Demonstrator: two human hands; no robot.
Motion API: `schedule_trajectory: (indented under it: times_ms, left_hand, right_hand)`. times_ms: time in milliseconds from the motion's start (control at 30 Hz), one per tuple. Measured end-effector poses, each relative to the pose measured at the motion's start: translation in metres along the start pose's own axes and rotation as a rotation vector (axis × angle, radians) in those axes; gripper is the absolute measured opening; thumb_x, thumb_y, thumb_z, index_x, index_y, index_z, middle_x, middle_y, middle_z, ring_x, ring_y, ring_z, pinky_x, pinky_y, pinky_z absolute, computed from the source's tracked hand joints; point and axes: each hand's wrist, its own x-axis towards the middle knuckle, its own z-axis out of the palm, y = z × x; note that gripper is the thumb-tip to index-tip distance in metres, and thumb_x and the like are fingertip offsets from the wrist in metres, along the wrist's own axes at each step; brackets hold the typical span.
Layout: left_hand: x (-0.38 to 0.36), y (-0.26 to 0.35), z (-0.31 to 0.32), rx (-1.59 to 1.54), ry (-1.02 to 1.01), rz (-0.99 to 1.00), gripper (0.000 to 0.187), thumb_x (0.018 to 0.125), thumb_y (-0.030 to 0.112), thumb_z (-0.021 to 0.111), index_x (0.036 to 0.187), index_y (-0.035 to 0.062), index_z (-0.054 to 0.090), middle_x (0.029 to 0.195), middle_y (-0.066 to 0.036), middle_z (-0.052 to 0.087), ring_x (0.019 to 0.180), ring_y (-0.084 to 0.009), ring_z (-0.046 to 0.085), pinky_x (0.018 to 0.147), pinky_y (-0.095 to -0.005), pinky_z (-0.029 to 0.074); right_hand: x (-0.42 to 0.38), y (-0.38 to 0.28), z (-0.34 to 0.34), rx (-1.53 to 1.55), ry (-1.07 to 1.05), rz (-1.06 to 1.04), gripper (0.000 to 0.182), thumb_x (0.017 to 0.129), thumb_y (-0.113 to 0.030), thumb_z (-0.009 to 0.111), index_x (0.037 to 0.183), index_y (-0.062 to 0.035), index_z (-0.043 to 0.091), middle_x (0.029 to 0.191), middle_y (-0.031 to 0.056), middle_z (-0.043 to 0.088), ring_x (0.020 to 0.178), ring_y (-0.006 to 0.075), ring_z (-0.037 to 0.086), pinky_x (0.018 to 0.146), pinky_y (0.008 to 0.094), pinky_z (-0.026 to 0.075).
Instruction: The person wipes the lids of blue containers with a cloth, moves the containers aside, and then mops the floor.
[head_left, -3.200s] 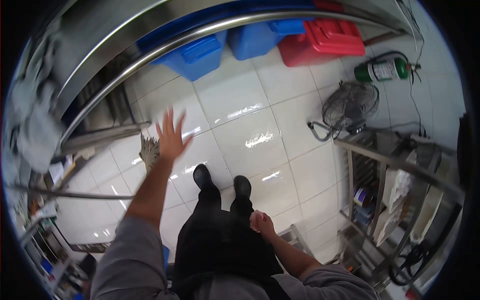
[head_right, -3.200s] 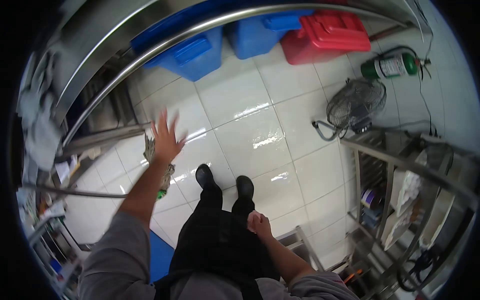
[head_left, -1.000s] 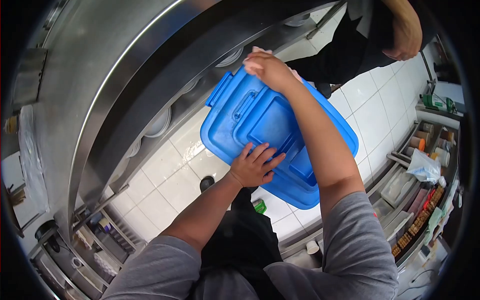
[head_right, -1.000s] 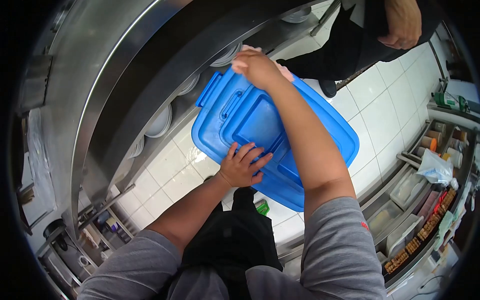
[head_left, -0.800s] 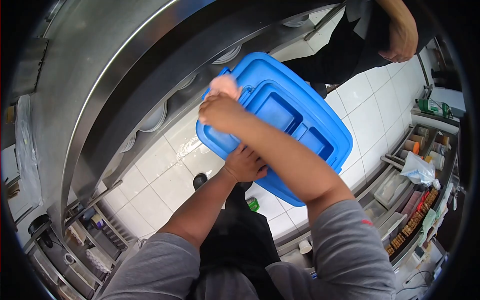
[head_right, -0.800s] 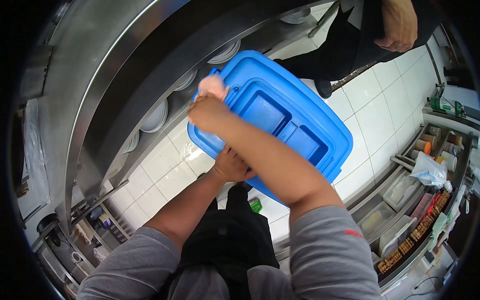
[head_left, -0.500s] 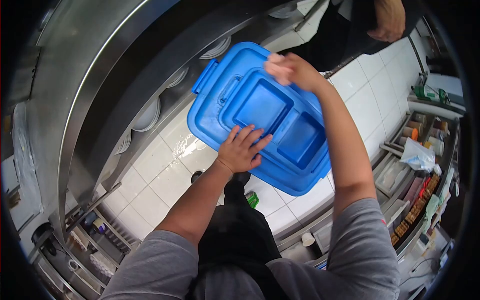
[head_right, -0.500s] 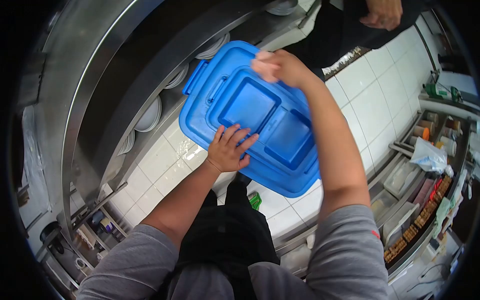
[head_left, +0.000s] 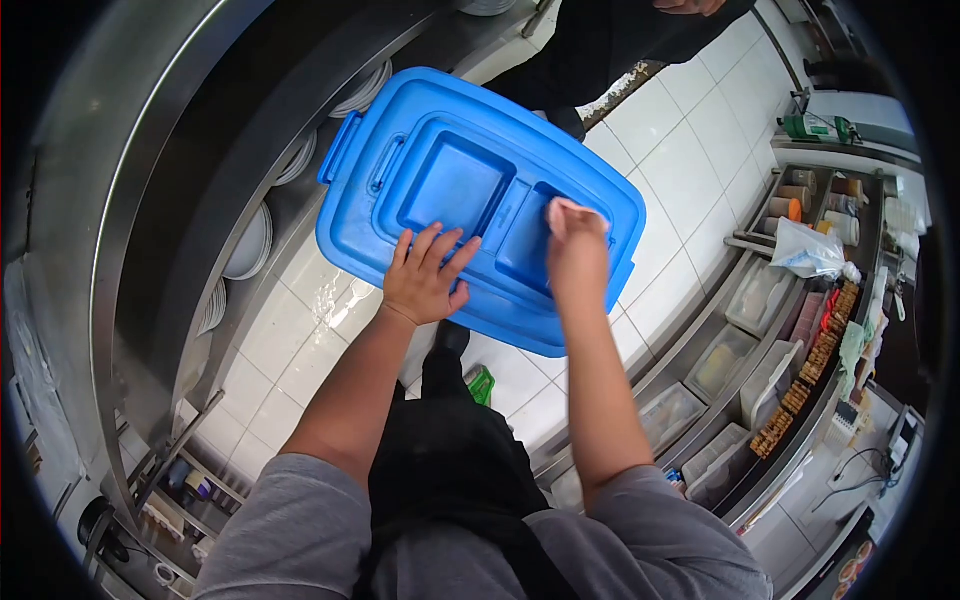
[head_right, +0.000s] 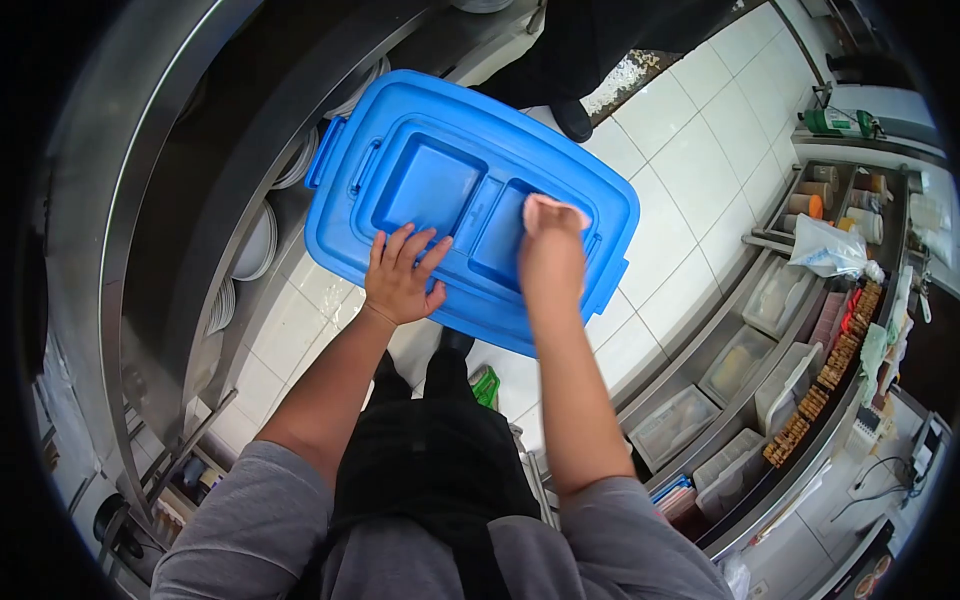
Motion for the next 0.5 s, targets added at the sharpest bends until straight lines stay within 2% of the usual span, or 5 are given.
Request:
schedule_trajectory:
  times_ms: [67, 167, 300, 367, 500]
  left_hand:
    - [-0.002, 0.0, 0.0, 0.014, -0.013, -0.007, 0.065, 0.068, 0.03, 0.063, 0.131, 0.0279, 0.053, 0.129, 0.0, 0.05, 0.126, -0.0227, 0.043, 0.11, -0.0465, 0.024]
    - [-0.002, 0.0, 0.001, 0.023, 0.001, 0.006, 0.066, 0.067, 0.03, 0.063, 0.132, 0.0276, 0.052, 0.13, 0.0, 0.049, 0.126, -0.0226, 0.042, 0.111, -0.0467, 0.022]
    - [-0.004, 0.0, 0.002, 0.0, 0.004, -0.01, 0.066, 0.068, 0.029, 0.062, 0.133, 0.0278, 0.051, 0.13, 0.0, 0.049, 0.127, -0.0226, 0.041, 0.111, -0.0468, 0.022]
    - [-0.001, 0.002, 0.003, 0.01, 0.024, -0.019, 0.066, 0.069, 0.029, 0.062, 0.134, 0.0281, 0.05, 0.131, 0.0, 0.048, 0.127, -0.0228, 0.041, 0.111, -0.0471, 0.022]
    - [0.0, 0.005, 0.0, 0.013, 0.005, -0.032, 0.066, 0.069, 0.029, 0.062, 0.134, 0.0282, 0.049, 0.131, 0.0, 0.048, 0.127, -0.0231, 0.041, 0.111, -0.0473, 0.023]
  right_hand:
    - [0.005, -0.019, 0.026, 0.062, -0.038, 0.317, 0.025, 0.094, -0.006, 0.042, 0.107, 0.0088, 0.057, 0.101, 0.0247, 0.058, 0.092, 0.0394, 0.059, 0.084, 0.0435, 0.048]
    - [0.001, -0.012, 0.046, -0.212, -0.005, 0.215, 0.028, 0.095, -0.008, 0.04, 0.106, 0.0117, 0.055, 0.105, 0.0264, 0.056, 0.095, 0.0409, 0.057, 0.086, 0.0447, 0.047]
    - [-0.002, -0.004, 0.043, -0.128, 0.065, -0.004, 0.027, 0.084, 0.0, 0.048, 0.108, 0.0076, 0.058, 0.114, 0.0274, 0.053, 0.104, 0.0424, 0.053, 0.091, 0.0448, 0.045]
    - [0.0, -0.006, 0.039, 0.011, 0.038, -0.161, 0.047, 0.069, 0.012, 0.052, 0.114, 0.002, 0.061, 0.118, 0.023, 0.054, 0.11, 0.0403, 0.05, 0.097, 0.0417, 0.043]
    - [0.004, 0.0, 0.026, 0.053, -0.067, -0.139, 0.047, 0.07, 0.01, 0.052, 0.116, 0.0008, 0.06, 0.12, 0.0216, 0.054, 0.109, 0.0385, 0.053, 0.096, 0.0394, 0.044]
